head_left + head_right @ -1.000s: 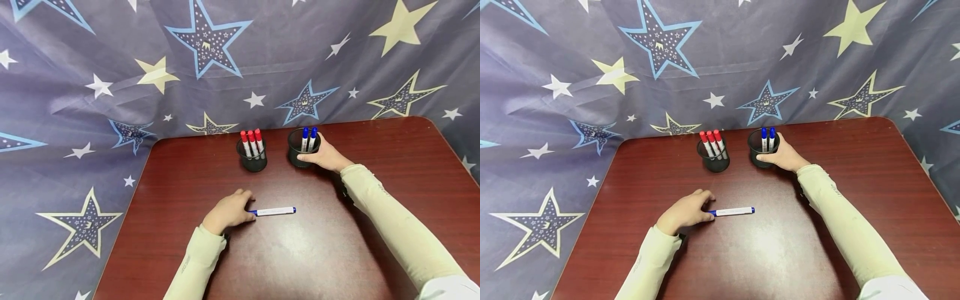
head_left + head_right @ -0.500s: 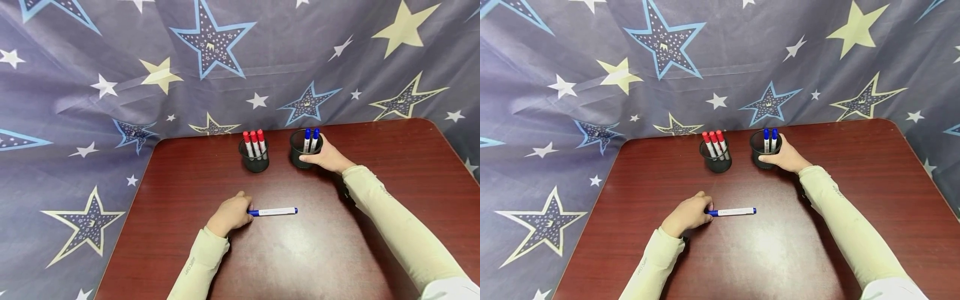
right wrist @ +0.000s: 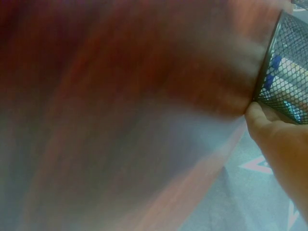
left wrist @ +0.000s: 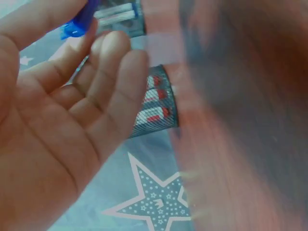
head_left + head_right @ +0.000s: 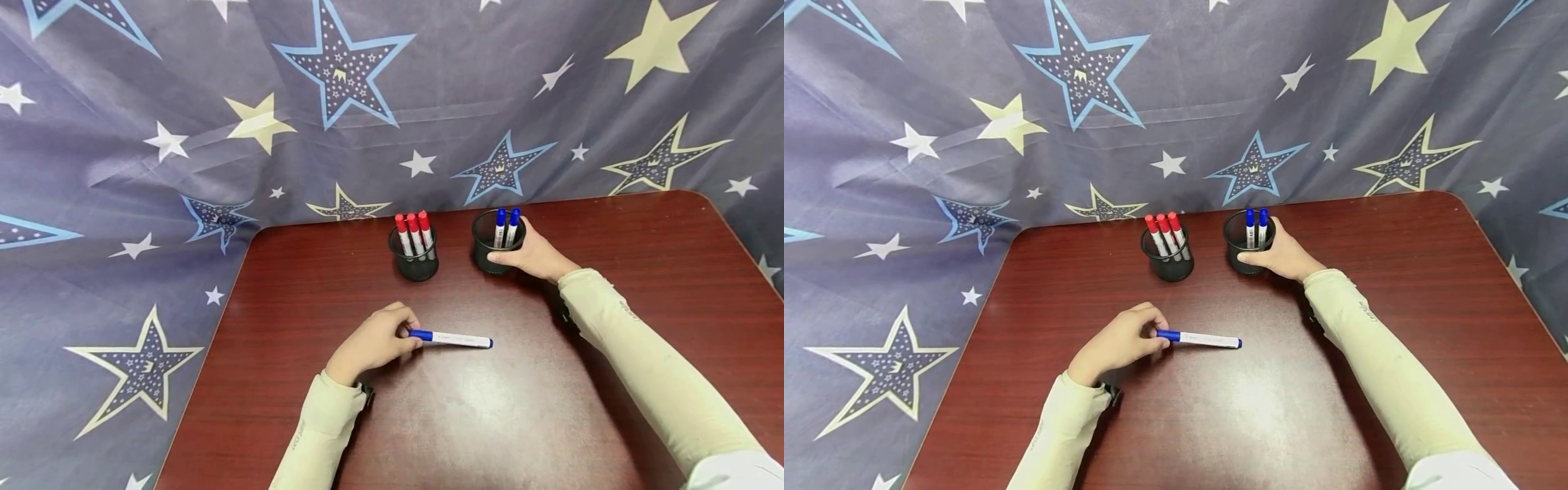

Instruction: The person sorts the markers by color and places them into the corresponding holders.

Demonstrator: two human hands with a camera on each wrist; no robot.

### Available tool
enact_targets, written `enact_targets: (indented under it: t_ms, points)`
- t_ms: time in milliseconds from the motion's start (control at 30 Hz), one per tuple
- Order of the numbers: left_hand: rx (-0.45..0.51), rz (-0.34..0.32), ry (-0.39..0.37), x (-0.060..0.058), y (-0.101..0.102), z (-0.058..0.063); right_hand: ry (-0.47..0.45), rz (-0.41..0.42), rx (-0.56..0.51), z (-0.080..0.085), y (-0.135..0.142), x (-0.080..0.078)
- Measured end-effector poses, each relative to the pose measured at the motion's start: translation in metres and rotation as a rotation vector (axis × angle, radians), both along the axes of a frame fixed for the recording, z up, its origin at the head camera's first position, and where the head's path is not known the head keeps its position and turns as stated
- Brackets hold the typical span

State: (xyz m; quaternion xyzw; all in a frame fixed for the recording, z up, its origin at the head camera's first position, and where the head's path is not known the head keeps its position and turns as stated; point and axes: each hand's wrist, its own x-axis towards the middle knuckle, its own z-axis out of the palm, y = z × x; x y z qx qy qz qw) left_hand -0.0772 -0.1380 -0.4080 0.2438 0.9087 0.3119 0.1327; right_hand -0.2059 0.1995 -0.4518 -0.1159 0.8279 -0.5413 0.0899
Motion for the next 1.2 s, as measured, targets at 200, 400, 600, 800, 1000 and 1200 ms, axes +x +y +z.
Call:
enact_targets:
  t_ms: [200, 400, 600, 800, 1000, 1200]
  points:
    - [0.231, 0.007, 0.027, -0.004, 0.007, 0.010, -0.013, -0.004, -0.012, 0.003, 0.001, 0.003]
    - [0.380, -0.005, 0.053, -0.008, 0.019, 0.016, -0.012, -0.005, -0.023, 0.004, 0.001, 0.004]
    - [0.501, -0.025, 0.087, -0.013, 0.033, 0.021, -0.038, -0.003, -0.018, 0.003, 0.002, 0.003]
    - [0.586, -0.025, 0.113, -0.019, 0.045, 0.027, -0.022, 0.000, -0.028, 0.002, 0.002, 0.002]
    - [0.673, 0.024, 0.122, -0.032, 0.060, 0.038, -0.011, -0.002, -0.018, 0.003, 0.001, 0.002]
    - [0.728, 0.051, 0.128, -0.053, 0.076, 0.057, 0.018, 0.004, -0.036, 0.004, -0.002, 0.003]
